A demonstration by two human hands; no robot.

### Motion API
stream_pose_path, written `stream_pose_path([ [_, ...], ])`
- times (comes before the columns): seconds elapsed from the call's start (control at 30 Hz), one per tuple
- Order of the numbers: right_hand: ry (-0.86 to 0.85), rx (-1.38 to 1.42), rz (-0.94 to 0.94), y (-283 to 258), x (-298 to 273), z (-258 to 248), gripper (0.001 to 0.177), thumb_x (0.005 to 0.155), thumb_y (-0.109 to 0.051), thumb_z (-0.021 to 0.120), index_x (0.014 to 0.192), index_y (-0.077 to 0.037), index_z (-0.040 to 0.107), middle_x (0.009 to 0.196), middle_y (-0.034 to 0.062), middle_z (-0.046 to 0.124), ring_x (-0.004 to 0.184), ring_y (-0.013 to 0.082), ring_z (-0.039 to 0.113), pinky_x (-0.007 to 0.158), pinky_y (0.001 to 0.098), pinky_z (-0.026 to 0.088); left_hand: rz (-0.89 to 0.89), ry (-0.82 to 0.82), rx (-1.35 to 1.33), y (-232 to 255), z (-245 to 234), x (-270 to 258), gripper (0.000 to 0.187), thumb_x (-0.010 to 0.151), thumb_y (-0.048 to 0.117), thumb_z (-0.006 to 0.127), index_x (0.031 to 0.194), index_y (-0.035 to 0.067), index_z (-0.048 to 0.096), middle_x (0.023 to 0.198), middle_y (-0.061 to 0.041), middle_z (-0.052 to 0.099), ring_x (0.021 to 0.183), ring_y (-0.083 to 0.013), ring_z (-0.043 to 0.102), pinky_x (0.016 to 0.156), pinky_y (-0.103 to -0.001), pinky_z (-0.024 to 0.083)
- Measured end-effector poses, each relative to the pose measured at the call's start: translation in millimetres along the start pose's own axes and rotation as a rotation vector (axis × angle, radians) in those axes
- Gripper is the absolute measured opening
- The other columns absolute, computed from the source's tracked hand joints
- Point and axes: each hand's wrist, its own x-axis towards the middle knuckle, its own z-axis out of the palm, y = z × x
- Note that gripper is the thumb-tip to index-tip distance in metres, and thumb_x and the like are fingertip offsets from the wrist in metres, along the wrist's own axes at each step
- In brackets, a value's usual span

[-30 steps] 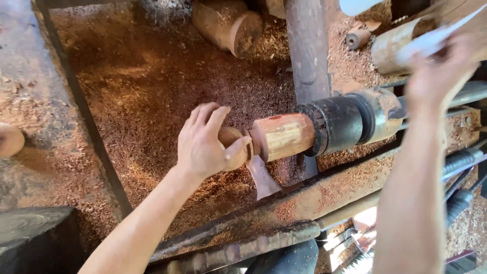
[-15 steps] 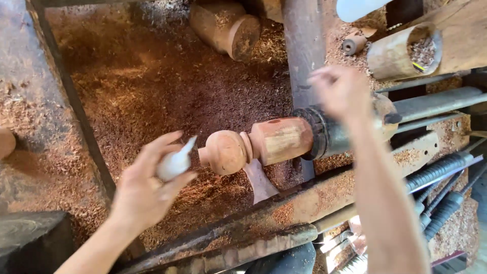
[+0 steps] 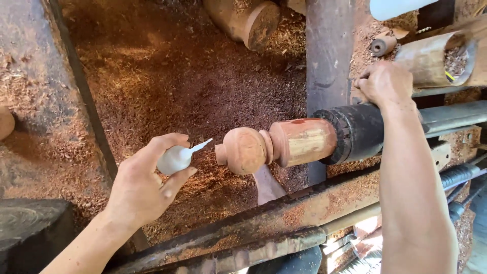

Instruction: Applying a liquid finish or glue to a turned wooden object on a lathe and smoothing it with fingers.

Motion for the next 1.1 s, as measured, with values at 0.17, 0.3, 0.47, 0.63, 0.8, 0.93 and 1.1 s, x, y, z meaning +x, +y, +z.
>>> stream_pose_path([
  [0.17,-0.018,0.052,0.022,3,4,4,0.023,0.104,-0.024,0.062,0.102,-0.018,0.083,0.101,0.0099,0.081,0.091,0.0312,0.074,0.072,0.0443,0.063,0.045,0.008,-0.016,0,-1,1,0.046,0.081,0.021,0.082,0.123,0.018,0.065,0.118,0.004,0.075,0.078,-0.0188,0.072,0.064,-0.034,0.061],
  [0.3,-0.079,-0.035,0.031,-4,0,-4,0.026,0.110,-0.016,0.052,0.112,-0.008,0.077,0.105,0.0194,0.078,0.091,0.0341,0.073,0.072,0.0442,0.062,0.120,0.027,0.028,-4,-3,2,0.044,0.084,0.022,0.080,0.124,0.016,0.064,0.117,0.001,0.075,0.078,-0.0197,0.071,0.071,-0.036,0.058],
  [0.47,0.191,0.445,-0.012,16,-17,7,0.018,0.109,-0.003,0.058,0.117,-0.009,0.074,0.103,0.0099,0.079,0.099,0.0247,0.071,0.085,0.0432,0.054,0.147,0.035,0.004,1,-11,4,0.041,0.086,0.020,0.080,0.123,0.015,0.063,0.108,-0.001,0.075,0.074,-0.0200,0.069,0.065,-0.036,0.059],
  [0.63,0.647,0.490,-0.347,10,-96,29,0.010,0.117,0.001,0.068,0.109,-0.002,0.073,0.110,0.0148,0.075,0.100,0.0337,0.070,0.092,0.0468,0.051,0.203,0.060,0.009,0,-11,3,0.042,0.087,0.016,0.080,0.125,0.012,0.063,0.115,-0.006,0.074,0.085,-0.0225,0.072,0.074,-0.038,0.059],
  [0.8,0.832,0.930,-0.719,-100,-233,16,0.025,0.103,0.014,0.045,0.088,-0.002,0.057,0.081,0.0140,0.062,0.079,0.0273,0.065,0.075,0.0354,0.053,0.202,0.005,-0.023,1,-6,6,0.046,0.086,0.009,0.080,0.128,0.008,0.061,0.113,-0.011,0.074,0.091,-0.0244,0.072,0.077,-0.039,0.062],
  [0.93,0.761,0.842,-0.840,-182,-268,-10,0.015,0.103,-0.014,0.057,0.095,-0.004,0.063,0.089,0.0120,0.070,0.085,0.0249,0.068,0.080,0.0350,0.053,0.180,-0.012,-0.029,1,-1,8,0.046,0.086,0.008,0.079,0.128,0.005,0.061,0.115,-0.013,0.074,0.094,-0.0275,0.073,0.083,-0.044,0.060],
  [1.1,0.707,0.700,-0.676,-199,-257,-4,0.027,0.104,-0.033,0.060,0.094,-0.008,0.066,0.101,0.0101,0.065,0.092,0.0215,0.059,0.082,0.0364,0.050,0.211,0.020,-0.019,-1,-3,10,0.049,0.085,0.008,0.081,0.129,0.008,0.059,0.117,-0.014,0.073,0.097,-0.0295,0.073,0.084,-0.047,0.060],
])
